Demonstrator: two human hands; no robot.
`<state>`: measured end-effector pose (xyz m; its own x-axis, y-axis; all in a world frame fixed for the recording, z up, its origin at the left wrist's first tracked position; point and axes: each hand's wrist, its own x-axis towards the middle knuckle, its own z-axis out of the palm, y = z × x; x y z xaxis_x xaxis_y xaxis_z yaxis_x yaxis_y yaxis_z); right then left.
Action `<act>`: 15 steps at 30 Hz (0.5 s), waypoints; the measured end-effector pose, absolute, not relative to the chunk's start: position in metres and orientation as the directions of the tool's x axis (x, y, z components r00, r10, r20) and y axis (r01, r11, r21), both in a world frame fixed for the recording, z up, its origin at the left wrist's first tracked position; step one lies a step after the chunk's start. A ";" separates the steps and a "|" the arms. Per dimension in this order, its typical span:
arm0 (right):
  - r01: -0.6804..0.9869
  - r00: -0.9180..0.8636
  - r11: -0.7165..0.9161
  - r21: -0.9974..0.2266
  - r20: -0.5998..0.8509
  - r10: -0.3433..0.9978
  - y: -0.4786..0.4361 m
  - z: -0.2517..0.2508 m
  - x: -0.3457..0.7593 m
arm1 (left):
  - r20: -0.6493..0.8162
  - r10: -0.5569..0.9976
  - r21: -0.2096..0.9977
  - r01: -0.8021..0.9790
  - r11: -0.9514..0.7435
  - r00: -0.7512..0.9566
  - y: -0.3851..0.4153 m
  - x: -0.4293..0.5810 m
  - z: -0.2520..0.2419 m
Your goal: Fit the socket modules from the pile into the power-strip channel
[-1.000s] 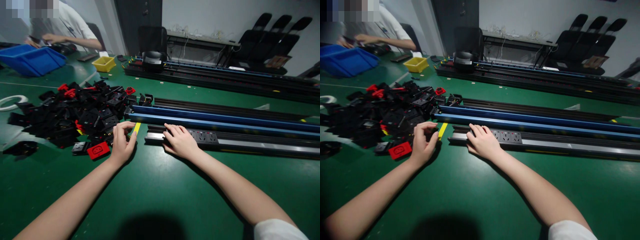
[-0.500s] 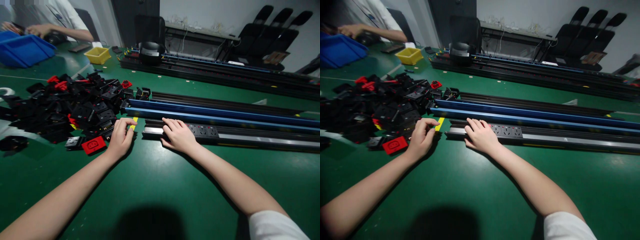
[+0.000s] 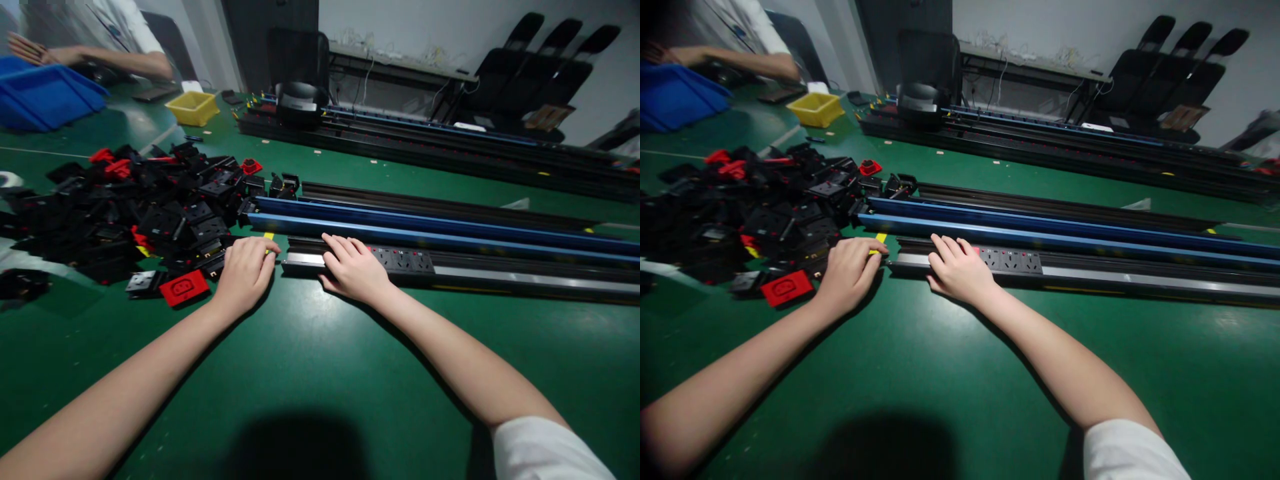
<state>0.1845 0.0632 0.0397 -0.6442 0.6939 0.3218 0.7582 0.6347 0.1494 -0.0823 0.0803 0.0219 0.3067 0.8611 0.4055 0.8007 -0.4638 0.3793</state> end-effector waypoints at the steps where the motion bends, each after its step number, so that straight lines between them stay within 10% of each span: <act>1: 0.758 -0.645 0.634 0.153 0.323 0.693 0.063 0.040 0.184 | 0.402 0.863 0.377 0.803 -0.461 0.307 0.080 -0.082 0.022; 15: 0.753 -0.653 0.632 0.184 0.323 0.685 0.063 0.040 0.184 | 0.383 0.863 0.572 0.650 -0.501 0.329 0.082 -0.093 0.014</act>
